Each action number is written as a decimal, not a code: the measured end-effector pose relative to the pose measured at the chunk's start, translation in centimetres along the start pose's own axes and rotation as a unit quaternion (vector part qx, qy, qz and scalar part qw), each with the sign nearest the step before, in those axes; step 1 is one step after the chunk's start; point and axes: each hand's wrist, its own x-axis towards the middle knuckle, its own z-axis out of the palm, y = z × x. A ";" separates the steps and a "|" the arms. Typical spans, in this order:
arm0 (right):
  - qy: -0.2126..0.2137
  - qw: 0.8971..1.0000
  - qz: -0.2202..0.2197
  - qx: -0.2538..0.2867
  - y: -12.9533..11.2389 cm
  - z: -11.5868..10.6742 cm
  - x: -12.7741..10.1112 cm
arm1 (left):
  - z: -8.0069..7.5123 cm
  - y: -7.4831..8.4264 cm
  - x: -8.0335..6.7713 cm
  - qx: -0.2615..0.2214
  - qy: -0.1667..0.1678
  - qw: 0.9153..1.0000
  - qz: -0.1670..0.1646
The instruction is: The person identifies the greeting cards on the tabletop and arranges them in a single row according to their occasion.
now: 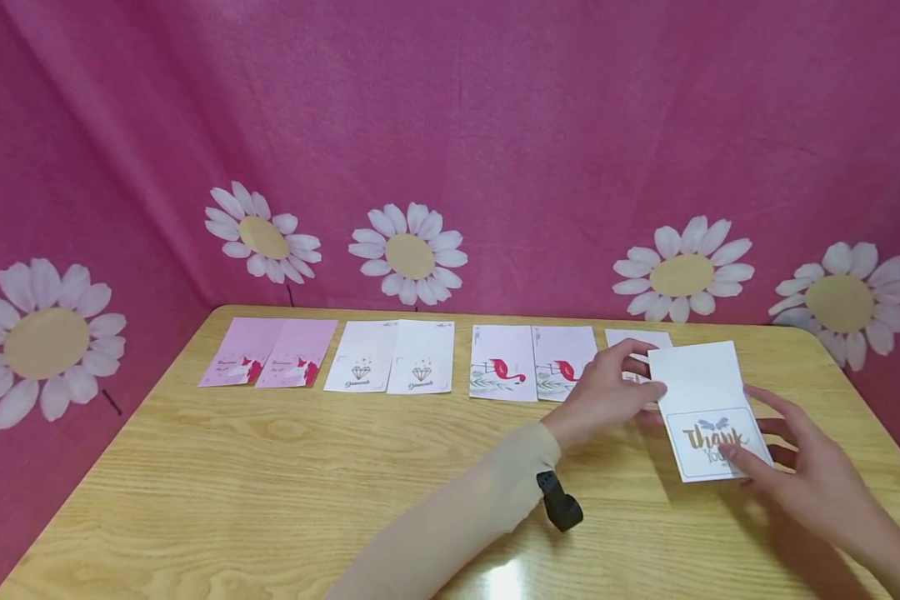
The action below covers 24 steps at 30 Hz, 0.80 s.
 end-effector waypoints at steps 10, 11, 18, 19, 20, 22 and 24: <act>0.045 0.926 0.009 0.376 1.4 -1.4 1.0 | 0.6 0.0 1.2 -0.019 0.025 0.999 -0.010; 0.058 0.921 0.014 0.386 1.6 -1.5 1.2 | 0.6 -0.2 1.3 -0.008 0.036 0.999 -0.008; 0.120 0.899 0.063 0.416 4.7 -2.7 3.3 | 1.1 -1.2 2.5 0.245 0.049 0.965 0.078; 0.120 0.899 0.069 0.415 5.1 -2.8 3.6 | 1.2 -1.3 2.6 0.296 0.040 0.950 0.093; 0.119 0.901 0.075 0.410 5.4 -2.8 3.8 | 1.4 -1.3 2.8 0.342 0.030 0.933 0.105; 0.112 0.902 0.086 0.407 6.1 -2.9 4.3 | 1.9 -1.4 3.0 0.411 0.005 0.905 0.111; 0.104 0.908 0.094 0.394 6.7 -2.8 4.8 | 2.4 -1.5 3.1 0.454 -0.027 0.885 0.096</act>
